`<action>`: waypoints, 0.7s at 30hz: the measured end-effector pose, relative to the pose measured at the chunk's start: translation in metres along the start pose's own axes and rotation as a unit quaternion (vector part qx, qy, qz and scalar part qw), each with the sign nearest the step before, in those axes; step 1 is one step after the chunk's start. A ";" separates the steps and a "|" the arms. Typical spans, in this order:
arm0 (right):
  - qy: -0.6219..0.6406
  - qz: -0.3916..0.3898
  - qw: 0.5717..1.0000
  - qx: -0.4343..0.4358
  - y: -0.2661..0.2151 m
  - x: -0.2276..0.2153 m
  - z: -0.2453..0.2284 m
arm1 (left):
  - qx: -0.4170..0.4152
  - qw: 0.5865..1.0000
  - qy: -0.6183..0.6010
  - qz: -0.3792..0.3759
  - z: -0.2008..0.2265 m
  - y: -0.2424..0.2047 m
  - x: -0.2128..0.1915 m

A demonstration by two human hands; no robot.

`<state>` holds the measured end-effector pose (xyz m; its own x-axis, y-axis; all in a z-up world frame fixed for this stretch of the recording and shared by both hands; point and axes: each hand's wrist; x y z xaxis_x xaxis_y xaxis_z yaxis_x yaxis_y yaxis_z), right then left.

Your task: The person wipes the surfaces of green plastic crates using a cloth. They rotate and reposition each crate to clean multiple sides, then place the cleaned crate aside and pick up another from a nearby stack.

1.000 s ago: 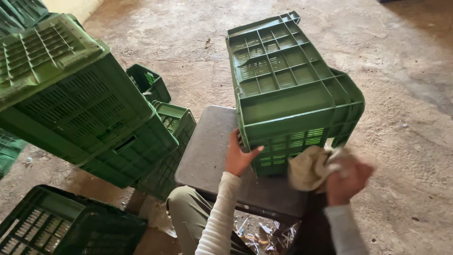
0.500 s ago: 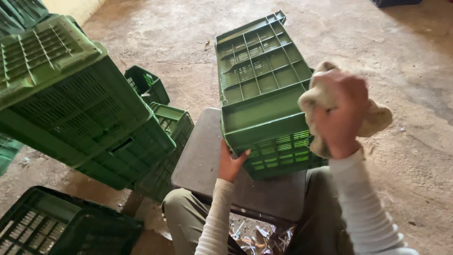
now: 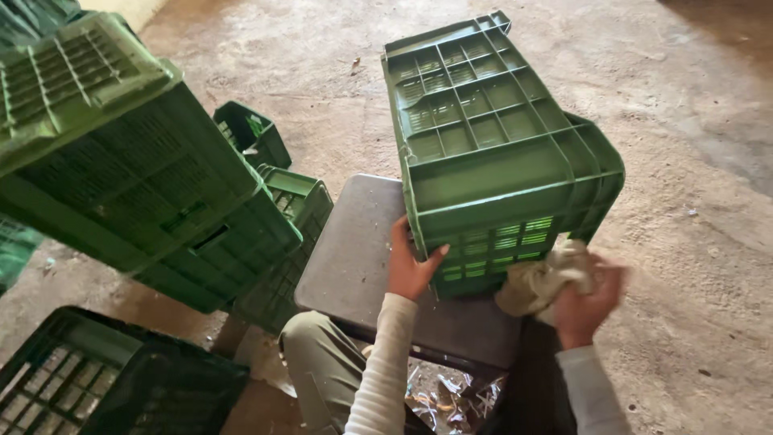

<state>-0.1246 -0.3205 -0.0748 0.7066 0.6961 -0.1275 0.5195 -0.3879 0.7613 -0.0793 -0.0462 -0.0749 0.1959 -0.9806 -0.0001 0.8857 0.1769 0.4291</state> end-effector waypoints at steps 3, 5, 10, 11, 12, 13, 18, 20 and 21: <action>-0.013 0.043 0.992 0.122 0.016 -0.006 0.010 | 0.008 1.000 0.007 0.006 -0.005 0.003 0.000; 0.085 -0.042 0.980 0.175 0.018 -0.006 0.022 | 0.010 1.000 -0.017 0.021 -0.008 -0.002 0.008; 0.210 0.016 0.971 0.111 0.009 0.016 0.064 | 0.058 0.994 -0.032 0.091 0.004 0.001 0.042; 0.236 0.036 0.967 0.090 0.006 0.016 0.072 | 0.065 0.993 -0.019 0.091 0.011 0.001 0.045; 0.207 0.058 0.973 0.083 0.008 0.018 0.081 | 0.076 0.993 -0.008 0.093 0.021 0.005 0.049; 0.177 0.079 0.978 0.076 0.010 0.019 0.088 | 0.087 0.992 0.004 0.094 0.033 0.009 0.051; 0.421 0.157 0.873 0.188 -0.002 0.009 0.094 | 0.114 0.979 0.139 0.094 0.119 0.008 0.059; 0.479 0.156 0.843 0.188 0.000 0.001 0.085 | 0.117 0.978 0.151 0.083 0.157 -0.002 0.060; 0.507 0.155 0.827 0.185 0.005 -0.002 0.078 | 0.124 0.976 0.155 0.090 0.174 -0.006 0.061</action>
Point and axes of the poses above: each hand's wrist, its own y-axis towards the middle knuckle, its own x-axis out of the palm, z = x × y, and after that the axes turned 1 degree about z, right-handed
